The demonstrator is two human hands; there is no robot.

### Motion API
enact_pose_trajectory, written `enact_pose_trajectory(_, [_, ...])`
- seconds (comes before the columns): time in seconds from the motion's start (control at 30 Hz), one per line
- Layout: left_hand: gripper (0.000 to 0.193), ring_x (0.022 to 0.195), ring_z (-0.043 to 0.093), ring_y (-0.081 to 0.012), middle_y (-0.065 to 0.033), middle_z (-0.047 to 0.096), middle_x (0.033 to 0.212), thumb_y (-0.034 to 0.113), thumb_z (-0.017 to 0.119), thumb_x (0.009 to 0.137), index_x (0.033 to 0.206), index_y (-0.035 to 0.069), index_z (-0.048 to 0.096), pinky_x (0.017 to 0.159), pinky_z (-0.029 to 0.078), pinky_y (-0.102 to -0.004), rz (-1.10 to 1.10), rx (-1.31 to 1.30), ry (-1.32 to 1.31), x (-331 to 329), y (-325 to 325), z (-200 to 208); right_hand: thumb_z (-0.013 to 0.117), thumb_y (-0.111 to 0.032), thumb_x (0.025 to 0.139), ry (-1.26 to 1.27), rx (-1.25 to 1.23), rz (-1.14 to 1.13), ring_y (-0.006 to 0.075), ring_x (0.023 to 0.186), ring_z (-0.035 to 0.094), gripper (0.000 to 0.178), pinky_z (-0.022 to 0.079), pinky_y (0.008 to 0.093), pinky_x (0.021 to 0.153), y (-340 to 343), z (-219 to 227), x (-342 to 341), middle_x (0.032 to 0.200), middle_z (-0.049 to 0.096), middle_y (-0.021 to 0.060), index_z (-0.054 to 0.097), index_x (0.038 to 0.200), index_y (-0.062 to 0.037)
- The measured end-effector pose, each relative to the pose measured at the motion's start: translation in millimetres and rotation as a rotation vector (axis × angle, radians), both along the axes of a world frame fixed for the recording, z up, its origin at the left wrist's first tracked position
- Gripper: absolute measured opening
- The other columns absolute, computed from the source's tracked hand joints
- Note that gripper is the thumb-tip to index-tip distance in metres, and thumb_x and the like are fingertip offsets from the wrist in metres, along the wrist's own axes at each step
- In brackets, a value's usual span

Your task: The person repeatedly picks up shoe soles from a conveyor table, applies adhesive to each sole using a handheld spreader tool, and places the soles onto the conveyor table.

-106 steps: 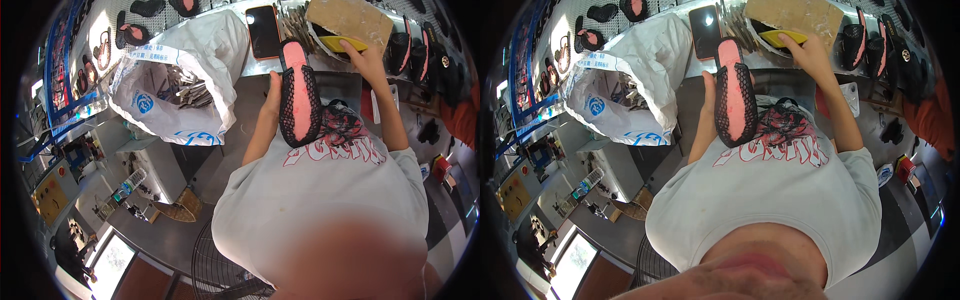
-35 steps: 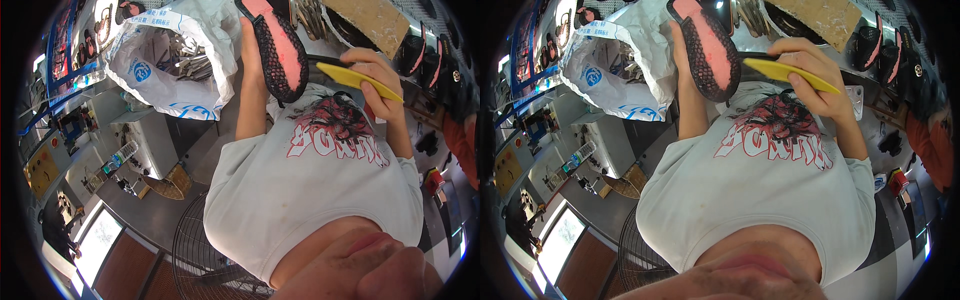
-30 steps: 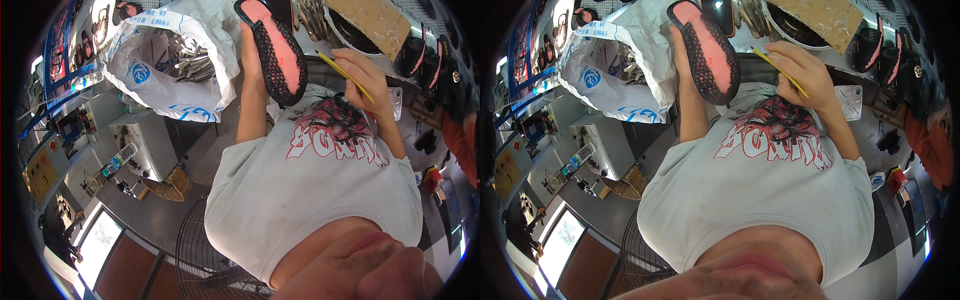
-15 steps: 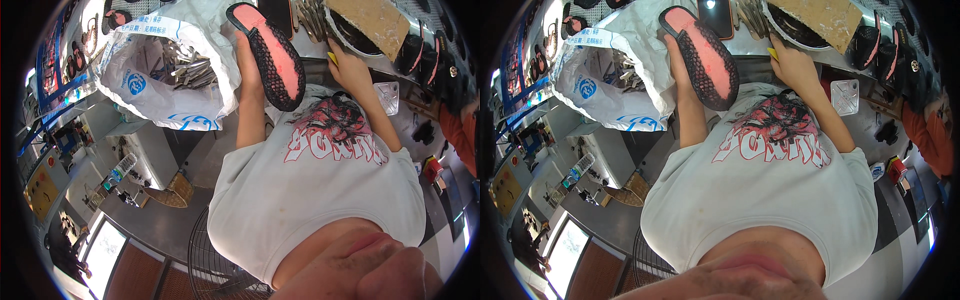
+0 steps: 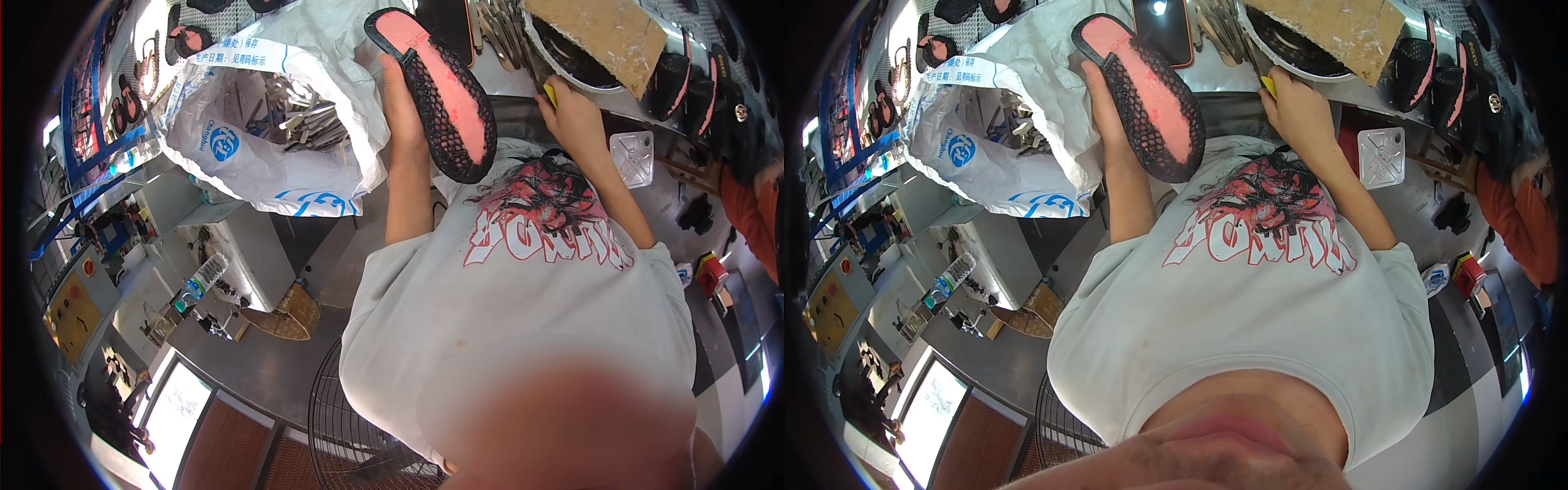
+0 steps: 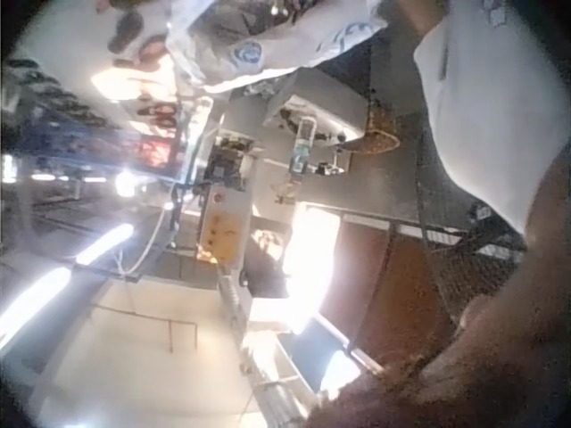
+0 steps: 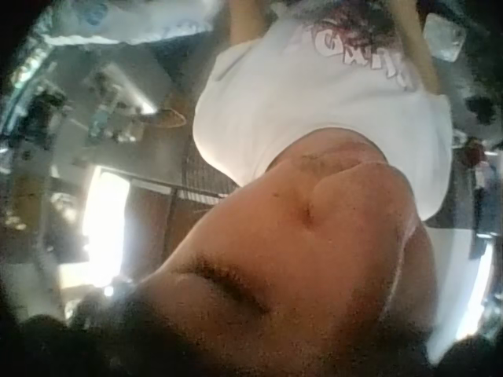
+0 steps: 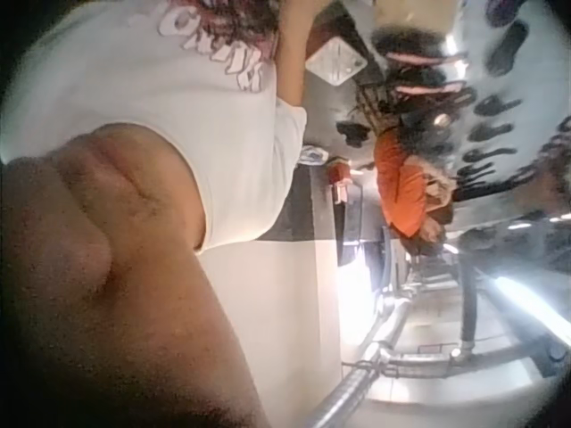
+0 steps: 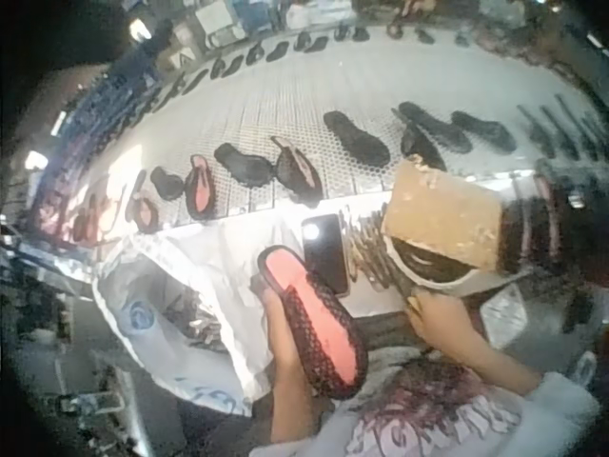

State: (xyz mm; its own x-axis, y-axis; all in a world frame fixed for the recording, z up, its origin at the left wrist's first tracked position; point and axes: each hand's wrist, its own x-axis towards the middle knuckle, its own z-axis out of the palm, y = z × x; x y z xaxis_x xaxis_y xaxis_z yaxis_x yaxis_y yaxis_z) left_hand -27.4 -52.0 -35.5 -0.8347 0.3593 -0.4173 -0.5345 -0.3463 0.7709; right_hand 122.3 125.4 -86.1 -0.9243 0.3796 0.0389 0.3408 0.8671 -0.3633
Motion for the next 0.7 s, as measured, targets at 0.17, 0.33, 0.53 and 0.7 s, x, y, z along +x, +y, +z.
enact_pose_trajectory(0.17, [0.058,0.080,0.062,-0.0169,-0.0076,0.063,0.094,0.055,0.033,0.095,0.111,0.004,0.054,0.072,0.052,-0.0303,-0.018,0.049,0.004,1.2,1.6,-5.2,0.060,-0.027,0.085,-0.035,0.055,-0.039,0.0355,0.057,0.061,0.026,0.050,0.0433,0.051,-6.2,3.6,-11.4,0.065,0.061,0.0165,0.054,0.098,-0.0058])
enact_pose_trajectory(0.33, [0.058,0.081,0.062,-0.0172,-0.0076,0.063,0.094,0.055,0.032,0.095,0.112,0.004,0.053,0.072,0.052,-0.0305,-0.027,0.094,0.019,3.2,0.4,-10.4,0.060,-0.026,0.083,-0.009,0.086,-0.061,0.0344,0.057,0.062,0.026,0.050,0.0432,0.051,-6.5,5.8,-8.4,0.064,0.061,0.0154,0.055,0.100,-0.0069])
enact_pose_trajectory(0.53, [0.058,0.081,0.062,-0.0170,-0.0080,0.063,0.095,0.054,0.031,0.096,0.113,0.003,0.053,0.072,0.053,-0.0309,-0.057,0.120,0.034,2.8,2.9,-15.7,0.061,-0.019,0.081,0.022,-0.014,-0.075,0.0351,0.068,0.062,0.021,0.049,0.0421,0.058,4.9,15.8,12.9,0.076,0.063,0.0176,0.056,0.097,-0.0069])
enact_pose_trajectory(0.7, [0.059,0.082,0.062,-0.0167,-0.0086,0.062,0.096,0.053,0.029,0.097,0.114,0.002,0.052,0.073,0.052,-0.0303,-0.051,0.069,0.097,9.8,10.4,-15.6,0.059,-0.002,0.085,0.265,-0.547,0.014,0.0164,0.065,0.060,0.011,0.045,0.0266,0.061,5.9,70.6,18.0,0.073,0.060,0.0081,0.056,0.096,-0.0023])
